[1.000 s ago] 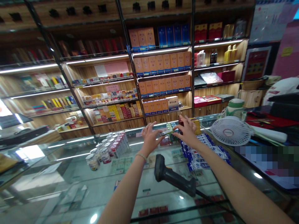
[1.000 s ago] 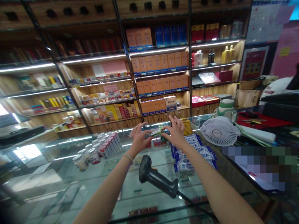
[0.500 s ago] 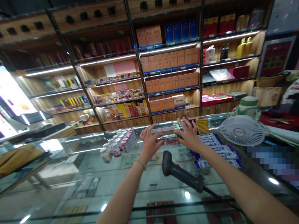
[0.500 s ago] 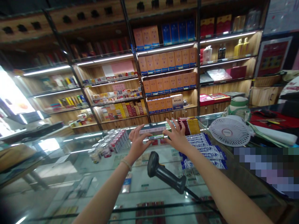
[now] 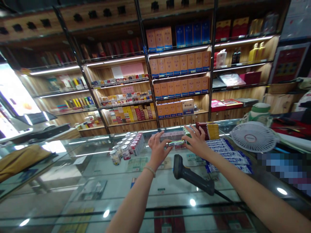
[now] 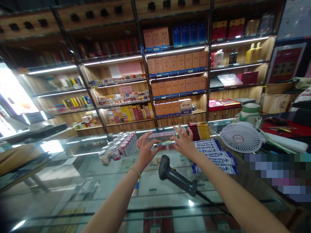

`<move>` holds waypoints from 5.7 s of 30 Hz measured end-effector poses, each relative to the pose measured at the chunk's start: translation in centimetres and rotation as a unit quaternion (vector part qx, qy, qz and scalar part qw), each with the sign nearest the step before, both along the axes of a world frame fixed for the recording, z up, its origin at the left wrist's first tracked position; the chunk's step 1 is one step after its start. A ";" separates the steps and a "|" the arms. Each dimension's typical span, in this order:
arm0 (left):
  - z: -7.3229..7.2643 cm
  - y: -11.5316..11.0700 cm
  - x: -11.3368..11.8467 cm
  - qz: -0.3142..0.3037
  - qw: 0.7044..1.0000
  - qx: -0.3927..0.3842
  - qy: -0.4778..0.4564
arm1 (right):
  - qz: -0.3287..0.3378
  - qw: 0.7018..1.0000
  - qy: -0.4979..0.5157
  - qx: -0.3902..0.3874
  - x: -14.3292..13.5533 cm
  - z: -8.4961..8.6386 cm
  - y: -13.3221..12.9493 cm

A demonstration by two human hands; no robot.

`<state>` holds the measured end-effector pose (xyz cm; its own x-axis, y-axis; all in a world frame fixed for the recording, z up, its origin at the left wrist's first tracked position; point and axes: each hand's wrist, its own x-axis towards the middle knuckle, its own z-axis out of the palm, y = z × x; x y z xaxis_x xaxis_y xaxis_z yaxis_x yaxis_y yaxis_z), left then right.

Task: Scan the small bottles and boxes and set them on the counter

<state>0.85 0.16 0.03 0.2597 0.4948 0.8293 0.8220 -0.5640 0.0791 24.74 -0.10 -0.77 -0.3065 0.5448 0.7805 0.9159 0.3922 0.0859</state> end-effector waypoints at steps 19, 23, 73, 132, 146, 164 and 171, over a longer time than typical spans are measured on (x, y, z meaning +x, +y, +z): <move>-0.4 0.0 -0.2 0.017 0.999 0.044 0.005 | -0.076 0.986 0.008 -0.149 -4.1 0.0 -11.2; -0.4 -0.1 -0.2 0.022 0.999 0.032 0.003 | -0.084 0.981 0.011 -0.177 -4.9 -2.6 -12.9; -0.4 -0.1 -0.7 0.020 1.000 0.008 -0.023 | -0.088 0.953 0.093 -0.273 -4.7 2.2 -15.8; -0.3 0.3 -0.7 0.001 0.999 0.021 -0.040 | -0.041 0.961 0.165 -0.217 -3.2 -0.9 -2.2; 0.7 0.0 -0.4 0.010 0.998 0.026 -0.054 | -0.017 0.978 0.191 -0.086 -4.6 4.1 -4.6; 3.2 -1.8 -2.1 0.006 0.999 0.011 0.046 | 0.007 0.984 0.166 -0.059 -6.5 6.1 -4.9; 3.4 -3.3 -7.0 0.050 0.997 0.014 0.062 | 0.049 0.981 0.169 -0.075 -11.1 6.4 -5.2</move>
